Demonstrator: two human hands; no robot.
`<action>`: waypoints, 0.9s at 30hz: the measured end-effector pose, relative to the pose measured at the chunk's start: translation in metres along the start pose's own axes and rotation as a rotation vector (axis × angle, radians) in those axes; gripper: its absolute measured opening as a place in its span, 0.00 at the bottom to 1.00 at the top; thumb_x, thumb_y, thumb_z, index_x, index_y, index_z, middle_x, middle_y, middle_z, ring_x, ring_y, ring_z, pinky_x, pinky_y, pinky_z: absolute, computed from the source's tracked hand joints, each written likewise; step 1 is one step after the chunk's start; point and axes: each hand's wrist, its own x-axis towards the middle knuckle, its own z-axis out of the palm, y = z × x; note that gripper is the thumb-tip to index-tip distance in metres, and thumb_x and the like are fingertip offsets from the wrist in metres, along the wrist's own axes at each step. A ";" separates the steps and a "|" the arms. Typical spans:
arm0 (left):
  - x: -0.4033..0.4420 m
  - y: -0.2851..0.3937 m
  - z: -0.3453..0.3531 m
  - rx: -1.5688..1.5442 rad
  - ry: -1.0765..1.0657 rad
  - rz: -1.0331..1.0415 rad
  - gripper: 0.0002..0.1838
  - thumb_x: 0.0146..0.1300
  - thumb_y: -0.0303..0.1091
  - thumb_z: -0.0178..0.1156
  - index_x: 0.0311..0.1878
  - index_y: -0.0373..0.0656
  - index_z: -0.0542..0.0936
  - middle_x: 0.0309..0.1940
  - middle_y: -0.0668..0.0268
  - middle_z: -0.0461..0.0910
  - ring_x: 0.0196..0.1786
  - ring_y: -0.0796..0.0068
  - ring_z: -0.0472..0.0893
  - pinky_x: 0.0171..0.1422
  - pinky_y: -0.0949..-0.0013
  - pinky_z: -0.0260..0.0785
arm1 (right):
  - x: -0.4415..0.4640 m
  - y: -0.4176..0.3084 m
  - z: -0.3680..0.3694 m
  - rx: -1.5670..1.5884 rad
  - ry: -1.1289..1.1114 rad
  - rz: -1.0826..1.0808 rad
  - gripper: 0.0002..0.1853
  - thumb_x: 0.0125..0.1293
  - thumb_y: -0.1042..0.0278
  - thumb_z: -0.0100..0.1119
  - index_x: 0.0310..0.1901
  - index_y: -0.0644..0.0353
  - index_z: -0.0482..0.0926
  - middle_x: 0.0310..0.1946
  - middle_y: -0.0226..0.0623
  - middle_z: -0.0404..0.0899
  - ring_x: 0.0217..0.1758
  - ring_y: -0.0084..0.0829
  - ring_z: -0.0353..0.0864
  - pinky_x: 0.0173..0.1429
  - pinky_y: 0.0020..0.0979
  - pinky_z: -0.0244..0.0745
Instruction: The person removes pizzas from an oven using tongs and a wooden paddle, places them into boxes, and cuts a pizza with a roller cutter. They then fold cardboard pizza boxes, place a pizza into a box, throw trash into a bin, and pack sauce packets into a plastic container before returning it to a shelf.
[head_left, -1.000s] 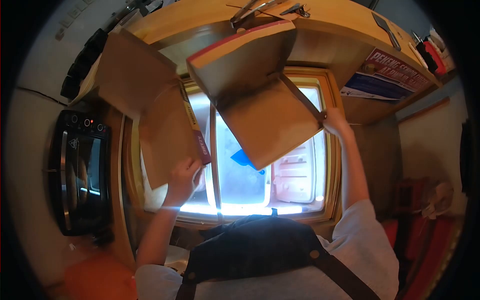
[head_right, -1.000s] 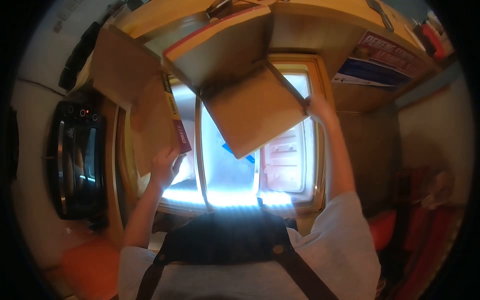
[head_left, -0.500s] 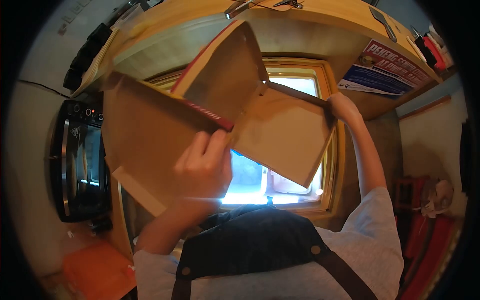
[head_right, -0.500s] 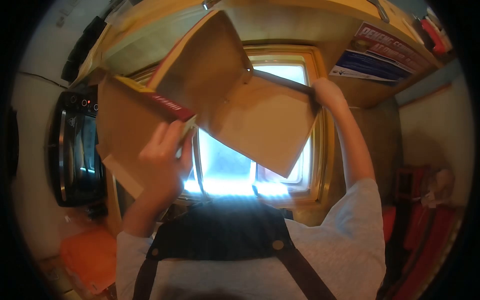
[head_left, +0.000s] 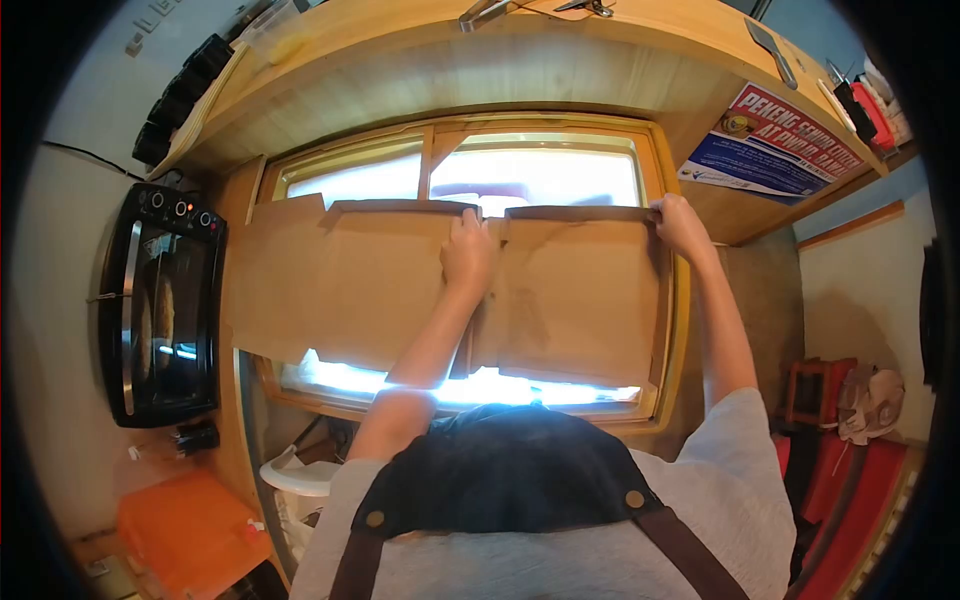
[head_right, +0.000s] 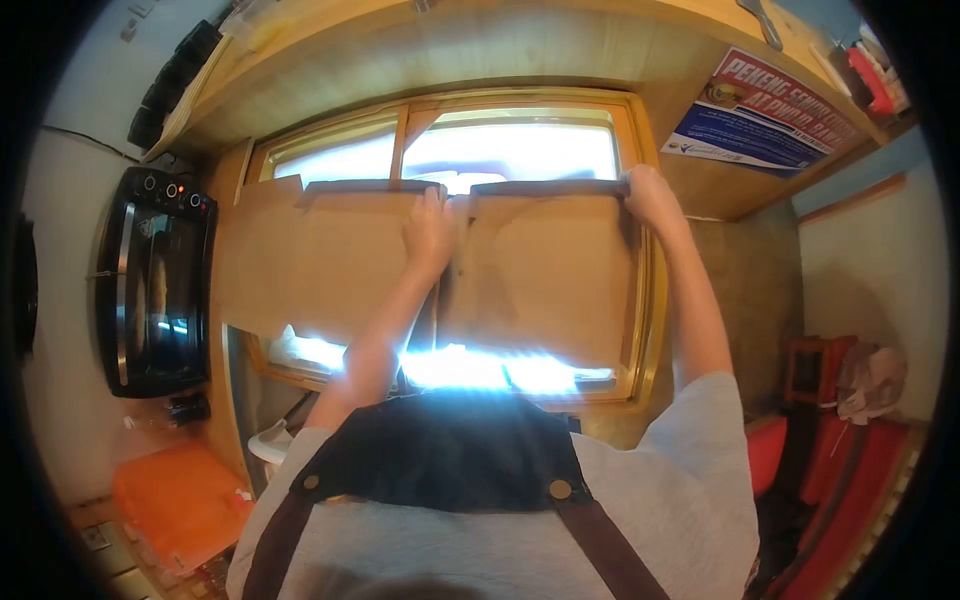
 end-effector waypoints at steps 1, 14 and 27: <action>0.001 0.003 0.009 -0.042 -0.015 -0.031 0.15 0.60 0.36 0.54 0.48 0.39 0.69 0.39 0.52 0.73 0.40 0.47 0.76 0.42 0.54 0.71 | -0.001 0.005 0.009 0.013 0.096 0.012 0.04 0.54 0.76 0.53 0.28 0.67 0.76 0.32 0.54 0.75 0.38 0.53 0.74 0.41 0.42 0.70; -0.123 -0.027 0.000 -0.082 -0.706 -0.076 0.32 0.62 0.35 0.48 0.68 0.44 0.51 0.53 0.46 0.68 0.46 0.42 0.73 0.51 0.48 0.67 | -0.175 -0.034 0.068 0.200 0.088 0.625 0.19 0.64 0.68 0.45 0.55 0.64 0.66 0.40 0.57 0.75 0.45 0.56 0.73 0.47 0.45 0.68; 0.125 0.014 0.030 -0.076 -0.425 0.018 0.20 0.64 0.42 0.44 0.51 0.38 0.72 0.51 0.49 0.71 0.53 0.49 0.72 0.57 0.55 0.64 | 0.081 0.008 0.039 0.157 0.403 0.417 0.15 0.61 0.63 0.49 0.46 0.62 0.75 0.36 0.57 0.77 0.42 0.54 0.76 0.45 0.45 0.70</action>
